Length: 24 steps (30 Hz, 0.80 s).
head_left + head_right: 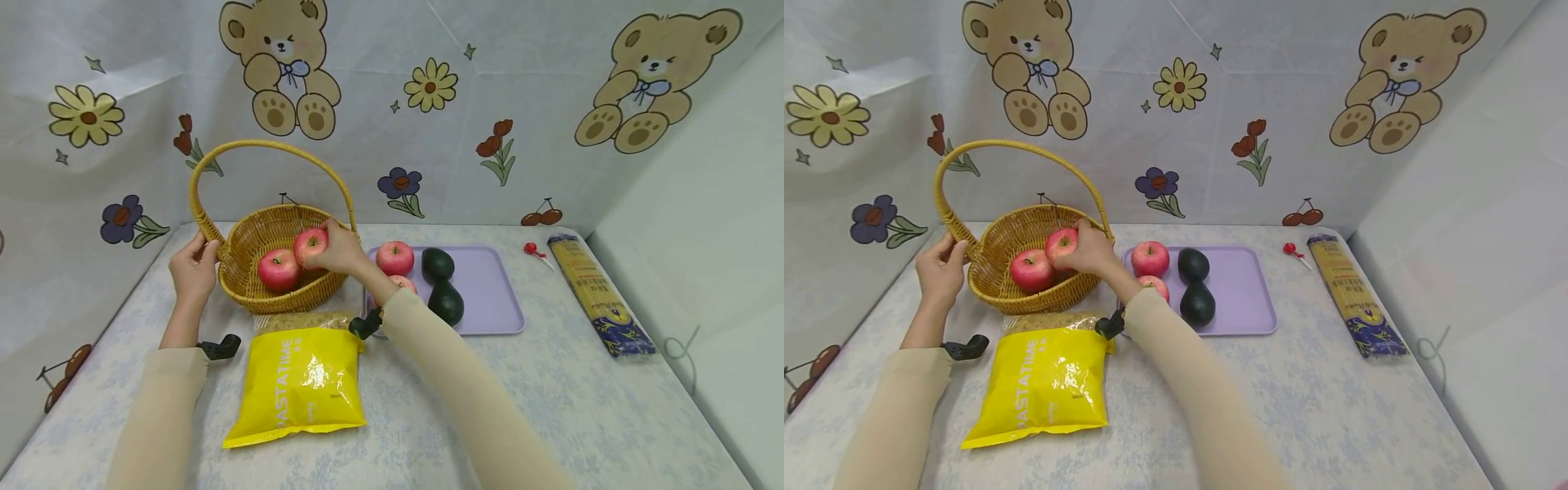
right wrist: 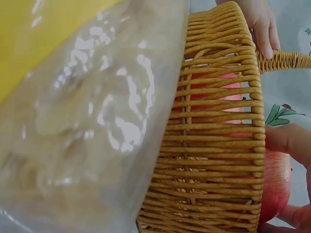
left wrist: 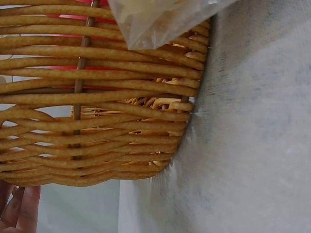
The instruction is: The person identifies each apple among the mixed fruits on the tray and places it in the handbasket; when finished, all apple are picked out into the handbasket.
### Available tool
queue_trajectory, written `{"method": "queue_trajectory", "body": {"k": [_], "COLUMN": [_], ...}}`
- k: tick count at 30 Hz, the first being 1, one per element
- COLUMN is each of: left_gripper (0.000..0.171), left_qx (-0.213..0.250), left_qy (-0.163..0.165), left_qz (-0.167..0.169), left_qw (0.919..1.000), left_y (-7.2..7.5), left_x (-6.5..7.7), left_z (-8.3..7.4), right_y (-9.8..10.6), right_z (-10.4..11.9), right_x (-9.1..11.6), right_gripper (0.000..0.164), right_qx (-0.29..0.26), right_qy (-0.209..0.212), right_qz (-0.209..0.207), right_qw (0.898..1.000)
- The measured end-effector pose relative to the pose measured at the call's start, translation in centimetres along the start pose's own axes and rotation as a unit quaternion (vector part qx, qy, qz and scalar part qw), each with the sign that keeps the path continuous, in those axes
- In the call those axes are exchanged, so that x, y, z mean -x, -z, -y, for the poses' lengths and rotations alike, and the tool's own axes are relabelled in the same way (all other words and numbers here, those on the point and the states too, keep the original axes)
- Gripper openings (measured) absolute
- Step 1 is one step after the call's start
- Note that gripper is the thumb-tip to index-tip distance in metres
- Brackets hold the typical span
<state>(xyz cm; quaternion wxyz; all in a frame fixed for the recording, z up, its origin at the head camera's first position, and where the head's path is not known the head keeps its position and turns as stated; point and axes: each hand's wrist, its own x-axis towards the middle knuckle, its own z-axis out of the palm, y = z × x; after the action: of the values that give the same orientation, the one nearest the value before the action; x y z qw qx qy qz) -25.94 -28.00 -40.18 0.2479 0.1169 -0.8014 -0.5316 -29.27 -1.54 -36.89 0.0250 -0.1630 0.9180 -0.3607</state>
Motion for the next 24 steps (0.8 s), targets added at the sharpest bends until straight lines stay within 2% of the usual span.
{"method": "queue_trajectory", "body": {"k": [11,24], "left_gripper": [0.039,0.039], "left_qx": [0.004,0.011], "left_qy": [-0.005,-0.004], "left_qz": [-0.002,0.0], "left_qw": [1.0,0.9999], "left_y": [0.1,0.1], "left_x": [0.0,0.0], "left_z": [0.0,0.0], "right_y": [-1.2,-2.2], "right_z": [1.3,1.8], "right_x": [0.4,0.0], "right_gripper": [0.076,0.073], "right_qx": [0.048,0.141], "right_qy": [-0.01,-0.002], "right_qz": [0.042,0.052], "right_qw": [0.998,0.989]}}
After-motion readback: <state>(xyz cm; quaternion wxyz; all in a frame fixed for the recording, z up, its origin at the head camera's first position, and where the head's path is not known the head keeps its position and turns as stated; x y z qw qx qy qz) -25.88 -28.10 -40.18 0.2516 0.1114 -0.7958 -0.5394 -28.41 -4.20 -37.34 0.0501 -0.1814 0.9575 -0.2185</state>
